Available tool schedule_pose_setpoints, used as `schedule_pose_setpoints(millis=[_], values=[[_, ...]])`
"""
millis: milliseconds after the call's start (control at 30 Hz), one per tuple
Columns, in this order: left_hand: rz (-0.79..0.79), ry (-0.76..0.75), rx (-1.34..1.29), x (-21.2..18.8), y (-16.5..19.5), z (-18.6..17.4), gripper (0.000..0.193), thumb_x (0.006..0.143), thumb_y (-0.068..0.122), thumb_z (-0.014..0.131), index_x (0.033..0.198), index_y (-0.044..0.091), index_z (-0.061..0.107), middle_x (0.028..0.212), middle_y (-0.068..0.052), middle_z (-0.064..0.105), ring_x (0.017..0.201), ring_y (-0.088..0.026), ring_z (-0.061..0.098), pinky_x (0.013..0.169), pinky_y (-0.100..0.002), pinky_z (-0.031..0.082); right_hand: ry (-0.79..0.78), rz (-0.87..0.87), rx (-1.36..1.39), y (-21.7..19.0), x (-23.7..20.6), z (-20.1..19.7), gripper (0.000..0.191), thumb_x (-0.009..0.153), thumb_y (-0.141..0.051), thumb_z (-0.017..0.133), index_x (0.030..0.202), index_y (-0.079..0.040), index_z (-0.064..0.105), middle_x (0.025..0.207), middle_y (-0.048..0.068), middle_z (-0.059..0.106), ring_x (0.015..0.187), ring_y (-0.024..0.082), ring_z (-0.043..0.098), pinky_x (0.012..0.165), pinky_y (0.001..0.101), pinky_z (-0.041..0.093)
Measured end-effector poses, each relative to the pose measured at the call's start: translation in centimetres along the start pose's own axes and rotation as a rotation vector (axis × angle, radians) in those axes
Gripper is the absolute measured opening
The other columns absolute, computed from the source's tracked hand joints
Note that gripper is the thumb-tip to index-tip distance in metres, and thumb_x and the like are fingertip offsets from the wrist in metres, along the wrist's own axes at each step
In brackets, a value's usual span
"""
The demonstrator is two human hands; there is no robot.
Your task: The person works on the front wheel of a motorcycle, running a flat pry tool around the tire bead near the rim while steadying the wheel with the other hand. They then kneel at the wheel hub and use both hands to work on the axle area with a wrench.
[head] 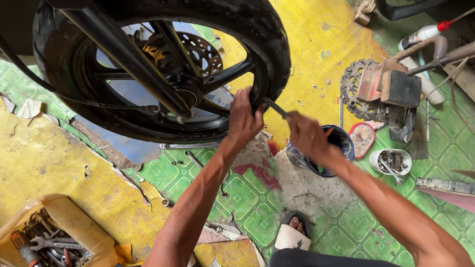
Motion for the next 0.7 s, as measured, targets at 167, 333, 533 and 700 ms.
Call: schedule_pose_setpoints(millis=[167, 333, 533, 700], values=[[0.072, 0.023, -0.053, -0.2, 0.6, -0.5, 0.062, 0.089, 0.017, 0.066, 0.142, -0.005, 0.041, 0.121, -0.024, 0.055, 0.116, -0.042, 0.053, 0.102, -0.052, 0.041, -0.29, 0.872, 1.039, 0.7, -4.2, 4.5, 0.029, 0.103, -0.026, 0.052, 0.118, -0.007, 0.069, 0.07, -0.003, 0.048, 0.051, 0.007, 0.038, 0.042, 0.0231, 0.029], [0.098, -0.03, 0.061, -0.5, 0.6, -0.1, 0.068, 0.088, 0.02, 0.066, 0.143, -0.007, 0.038, 0.124, -0.023, 0.054, 0.118, -0.04, 0.052, 0.102, -0.052, 0.038, -0.331, 1.103, 1.438, -2.2, -4.3, 5.7, 0.027, 0.104, -0.03, 0.053, 0.116, -0.008, 0.063, 0.073, -0.005, 0.047, 0.052, 0.004, 0.035, 0.041, 0.0214, 0.024], [0.135, -0.056, 0.149, 0.0, 0.5, -0.1, 0.069, 0.087, 0.023, 0.064, 0.145, -0.004, 0.037, 0.124, -0.02, 0.054, 0.119, -0.037, 0.051, 0.102, -0.051, 0.037, -0.114, 1.173, 1.654, -5.8, -3.5, 9.3, 0.015, 0.102, -0.029, 0.048, 0.092, -0.019, 0.052, 0.069, -0.005, 0.045, 0.049, 0.007, 0.034, 0.043, 0.0243, 0.026], [-0.062, -0.291, 0.234, -0.6, -1.2, 1.2, 0.075, 0.087, 0.031, 0.063, 0.148, 0.001, 0.033, 0.133, -0.017, 0.047, 0.127, -0.034, 0.045, 0.106, -0.052, 0.034, -0.019, 1.031, 1.836, -9.0, 0.7, 11.4, 0.027, 0.105, -0.022, 0.044, 0.08, -0.013, 0.038, 0.068, 0.0, 0.044, 0.051, 0.011, 0.039, 0.045, 0.0307, 0.036]])
Point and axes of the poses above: each hand's wrist, its own x-axis towards the middle knuckle, its own z-axis out of the palm, y = z × x, the point moved 9 cm from there along x, towards the middle knuckle
